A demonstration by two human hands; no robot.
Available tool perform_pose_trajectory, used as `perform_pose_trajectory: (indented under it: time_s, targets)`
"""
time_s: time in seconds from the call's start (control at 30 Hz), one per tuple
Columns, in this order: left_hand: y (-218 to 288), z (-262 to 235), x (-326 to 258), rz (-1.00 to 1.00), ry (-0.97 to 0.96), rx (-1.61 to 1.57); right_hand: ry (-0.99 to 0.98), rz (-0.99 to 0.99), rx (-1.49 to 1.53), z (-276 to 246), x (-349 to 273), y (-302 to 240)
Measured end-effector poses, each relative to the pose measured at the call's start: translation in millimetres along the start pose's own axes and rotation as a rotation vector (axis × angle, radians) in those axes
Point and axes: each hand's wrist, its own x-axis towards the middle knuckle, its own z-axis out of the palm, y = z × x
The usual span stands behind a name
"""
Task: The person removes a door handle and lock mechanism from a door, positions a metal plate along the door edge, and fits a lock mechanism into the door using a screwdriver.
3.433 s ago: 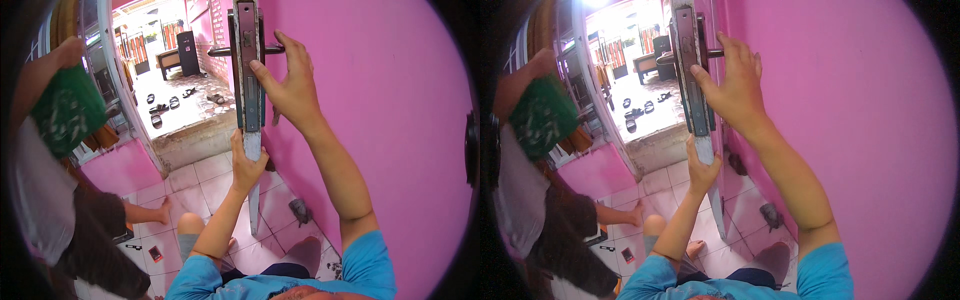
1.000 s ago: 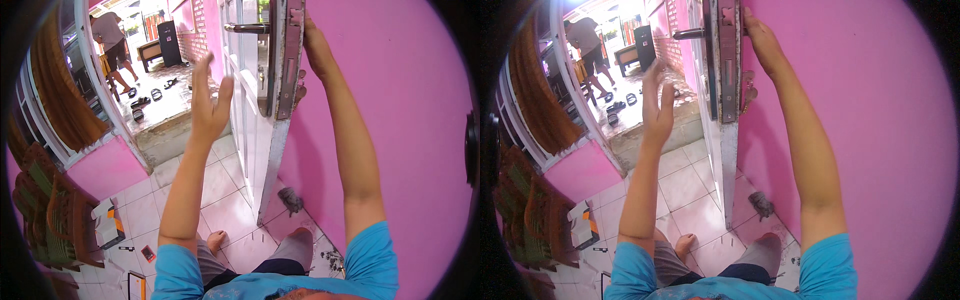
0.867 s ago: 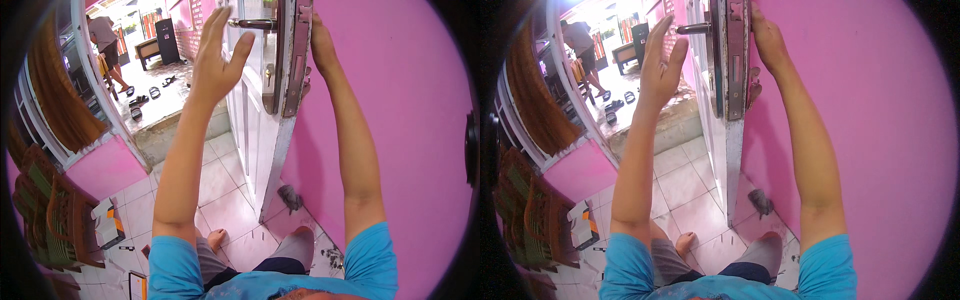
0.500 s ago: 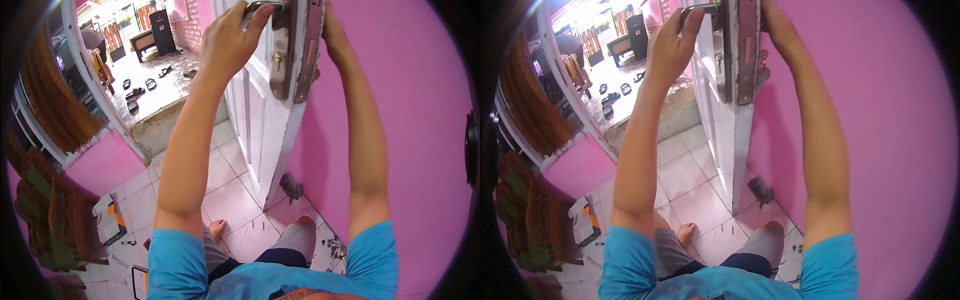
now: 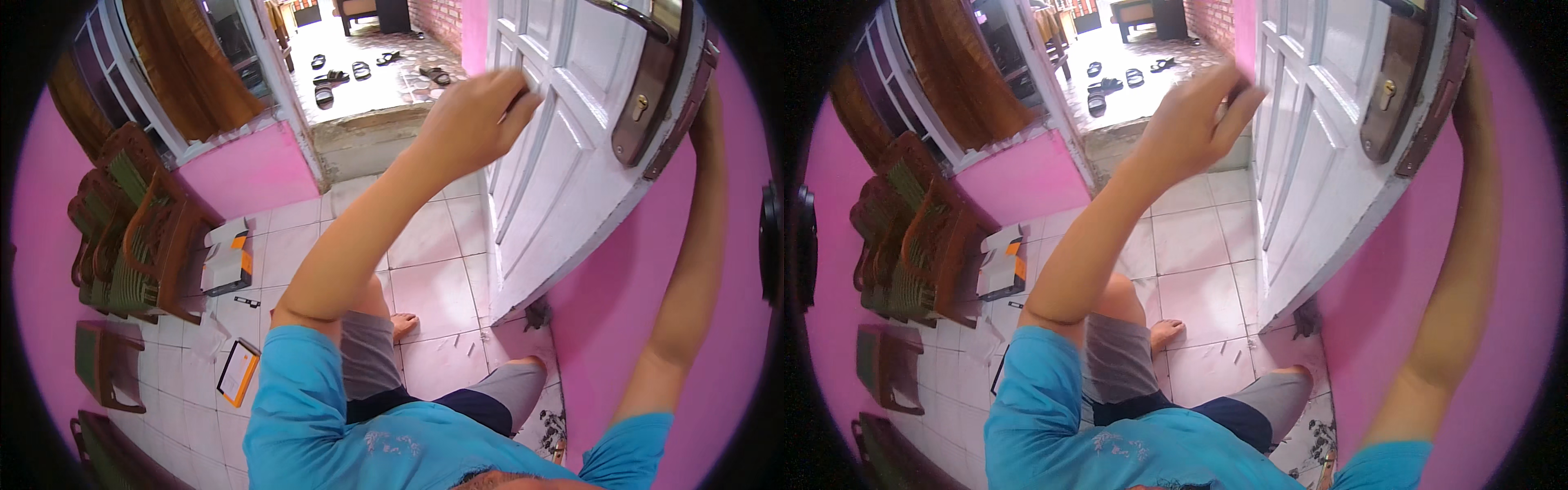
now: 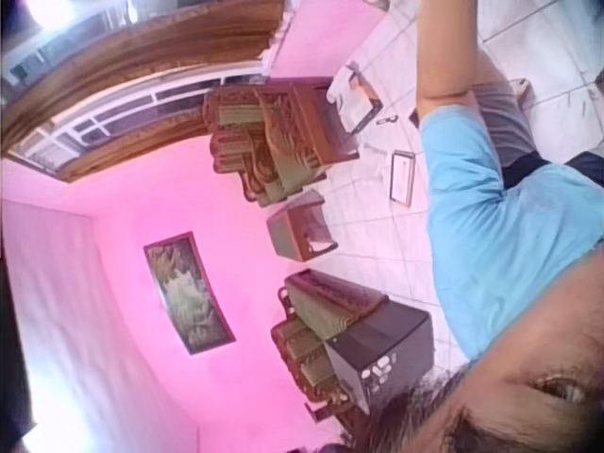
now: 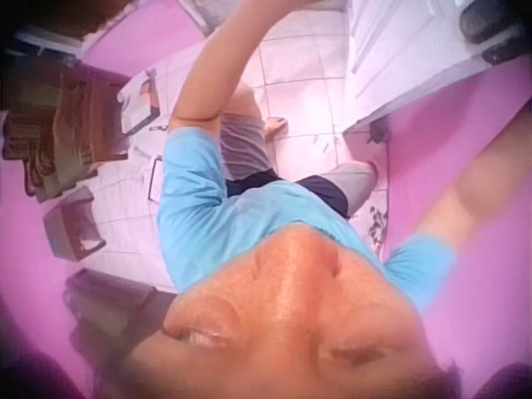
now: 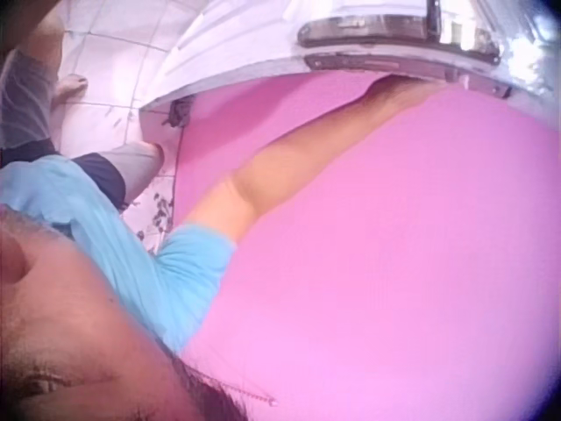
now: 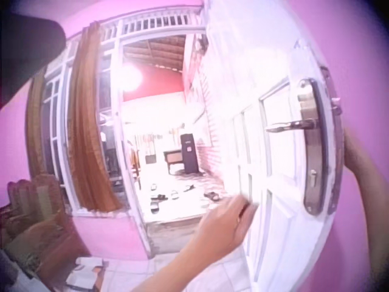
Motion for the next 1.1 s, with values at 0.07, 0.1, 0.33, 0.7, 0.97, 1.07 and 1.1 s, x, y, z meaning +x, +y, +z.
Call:
perform_pose_trajectory:
  time_s: [0.07, 0.1, 0.33, 0.7, 0.97, 1.07, 1.1]
  targets:
    - [-16.6, -15.7, -56.6, -0.209, -0.222, 0.103, 0.017, 0.024, 0.027, 9.1, -15.4, -7.0]
    - [-24.9, -25.1, -84.7, -0.317, -0.321, 0.170, 0.028, 0.000, -0.021, 8.1, -19.6, -9.7]
    - [-82.9, -103.1, -271.4, -1.162, -0.770, -0.081, 0.030, -0.372, -0.183, -34.1, -57.2, 6.5]
    - [-48.7, -141.8, -496.9, -1.901, -0.261, -0.575, 0.259, 0.488, -0.432, -152.8, -398.0, 171.5]
    - [-69.5, -108.0, -368.0, -1.671, -0.366, -0.856, 0.056, 0.974, -1.065, -277.4, -723.3, 244.1]
    - [-64.2, -81.8, -318.1, -1.499, -0.646, -0.557, -0.037, 1.149, -1.152, -252.1, -778.5, 213.5]
    - [-61.2, -78.2, -304.5, -1.493, -0.670, -0.551, -0.010, 1.179, -1.168, -245.6, -788.9, 212.9]
